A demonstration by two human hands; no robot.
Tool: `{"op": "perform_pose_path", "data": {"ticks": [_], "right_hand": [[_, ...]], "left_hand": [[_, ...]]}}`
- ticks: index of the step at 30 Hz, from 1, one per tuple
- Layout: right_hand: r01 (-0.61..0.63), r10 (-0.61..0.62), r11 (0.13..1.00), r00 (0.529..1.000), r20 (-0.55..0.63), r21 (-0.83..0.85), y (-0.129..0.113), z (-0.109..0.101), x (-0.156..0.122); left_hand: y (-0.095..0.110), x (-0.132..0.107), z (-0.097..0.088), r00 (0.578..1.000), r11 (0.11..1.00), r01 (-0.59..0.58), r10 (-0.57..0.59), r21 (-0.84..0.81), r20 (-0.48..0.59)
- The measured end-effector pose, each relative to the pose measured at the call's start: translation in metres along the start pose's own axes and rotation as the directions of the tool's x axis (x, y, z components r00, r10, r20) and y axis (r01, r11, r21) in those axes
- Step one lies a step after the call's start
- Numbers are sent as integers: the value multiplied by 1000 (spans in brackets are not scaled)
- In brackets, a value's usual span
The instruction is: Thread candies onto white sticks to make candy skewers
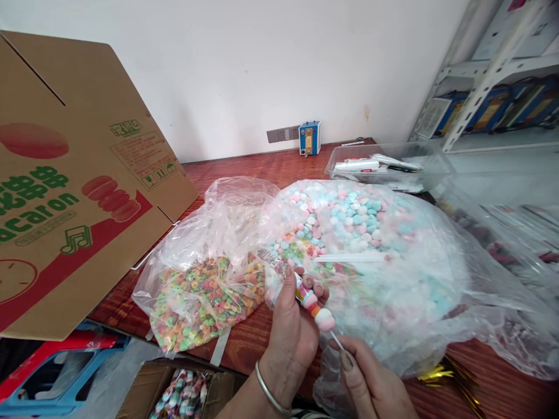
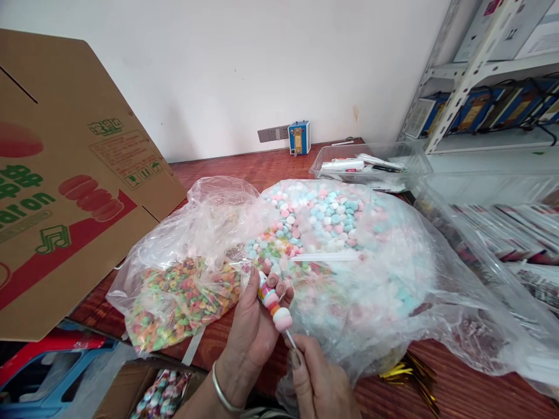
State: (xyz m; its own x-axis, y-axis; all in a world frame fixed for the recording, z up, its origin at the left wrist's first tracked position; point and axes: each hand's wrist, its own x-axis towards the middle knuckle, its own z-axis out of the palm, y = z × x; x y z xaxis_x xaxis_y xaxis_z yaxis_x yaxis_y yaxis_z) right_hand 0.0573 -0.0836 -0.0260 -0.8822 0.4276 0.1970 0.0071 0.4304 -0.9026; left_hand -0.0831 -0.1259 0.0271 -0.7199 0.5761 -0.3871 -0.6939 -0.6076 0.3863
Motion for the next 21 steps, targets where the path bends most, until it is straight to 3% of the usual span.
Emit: {"op": "perform_pose_path", "data": {"ticks": [3, 8, 12, 14, 16, 18, 19, 21], "right_hand": [[56, -56, 996, 998, -4, -67, -1, -1, 5], [190, -198, 960, 980, -20, -208, 7, -2, 6], [327, -448, 747, 891, -75, -579, 16, -2, 6], [318, -463, 729, 881, -95, -606, 16, -3, 6], [255, -318, 881, 943, -100, -398, 10, -3, 6], [9, -9, 1000, 1000, -18, 7, 0, -3, 6], [-174, 162, 961, 984, 73, 216, -5, -2, 6], [-469, 371, 717, 883, 288, 515, -13, 0, 7]], "left_hand": [[3, 2, -5, 999, 999, 34, -34, 6, 12], [22, 16, -11, 995, 995, -97, 97, 18, -2], [24, 17, -6, 991, 991, -130, 131, 44, -8], [19, 15, -3, 991, 990, -131, 133, 59, -26], [15, 14, -3, 991, 990, -127, 129, 63, -27], [12, 13, -4, 994, 993, -112, 113, 38, -1], [11, 13, -5, 995, 995, -97, 97, 13, 22], [11, 14, -5, 995, 998, -62, 64, -30, 73]]}}
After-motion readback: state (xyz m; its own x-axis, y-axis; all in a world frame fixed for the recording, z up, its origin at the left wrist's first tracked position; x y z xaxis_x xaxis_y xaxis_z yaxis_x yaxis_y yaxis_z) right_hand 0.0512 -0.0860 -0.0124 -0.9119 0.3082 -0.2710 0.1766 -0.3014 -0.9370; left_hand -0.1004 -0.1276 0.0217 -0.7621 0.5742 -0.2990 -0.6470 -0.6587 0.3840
